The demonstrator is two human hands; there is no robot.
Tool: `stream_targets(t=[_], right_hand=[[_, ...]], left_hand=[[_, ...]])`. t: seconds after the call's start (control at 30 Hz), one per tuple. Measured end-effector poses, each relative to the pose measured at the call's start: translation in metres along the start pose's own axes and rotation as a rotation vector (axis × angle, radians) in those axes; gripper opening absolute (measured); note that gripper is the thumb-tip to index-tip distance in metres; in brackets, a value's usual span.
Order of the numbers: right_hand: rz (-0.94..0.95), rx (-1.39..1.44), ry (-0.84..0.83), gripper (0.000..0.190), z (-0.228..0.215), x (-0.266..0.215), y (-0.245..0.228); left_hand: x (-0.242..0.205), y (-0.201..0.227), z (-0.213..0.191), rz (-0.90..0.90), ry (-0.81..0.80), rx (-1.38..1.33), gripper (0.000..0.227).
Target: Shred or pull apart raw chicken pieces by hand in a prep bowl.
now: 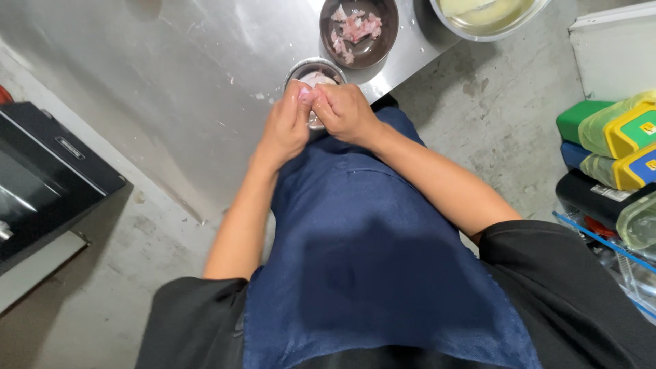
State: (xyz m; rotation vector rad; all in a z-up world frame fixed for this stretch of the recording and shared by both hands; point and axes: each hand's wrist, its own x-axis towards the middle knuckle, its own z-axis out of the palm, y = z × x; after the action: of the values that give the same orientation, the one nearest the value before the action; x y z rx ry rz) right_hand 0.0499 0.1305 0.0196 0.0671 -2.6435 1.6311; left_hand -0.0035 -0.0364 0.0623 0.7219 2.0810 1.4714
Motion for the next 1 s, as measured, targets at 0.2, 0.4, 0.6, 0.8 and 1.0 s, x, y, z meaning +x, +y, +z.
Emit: stream_targets(t=[0.2, 0.4, 0.6, 0.8, 1.0], right_hand=[[0.072, -0.072, 0.218, 0.036, 0.012, 0.003, 0.001], [0.053, -0.137, 0.216, 0.034, 0.014, -0.002, 0.025], [0.133, 0.035, 0.236, 0.03, 0.01, -0.01, 0.035], [-0.074, 0.036, 0.184, 0.024, 0.006, -0.001, -0.023], [0.056, 0.208, 0.255, 0.022, -0.025, 0.002, 0.03]], left_hand=[[0.016, -0.025, 0.042, -0.125, 0.284, -0.018, 0.03], [0.027, -0.052, 0.066, -0.244, 0.377, -0.154, 0.035], [0.034, -0.086, 0.085, -0.26, 0.315, -0.032, 0.035], [0.035, -0.185, 0.068, -0.458, 0.417, 0.112, 0.031], [0.024, -0.107, 0.037, -0.405, 0.197, 0.142, 0.039]])
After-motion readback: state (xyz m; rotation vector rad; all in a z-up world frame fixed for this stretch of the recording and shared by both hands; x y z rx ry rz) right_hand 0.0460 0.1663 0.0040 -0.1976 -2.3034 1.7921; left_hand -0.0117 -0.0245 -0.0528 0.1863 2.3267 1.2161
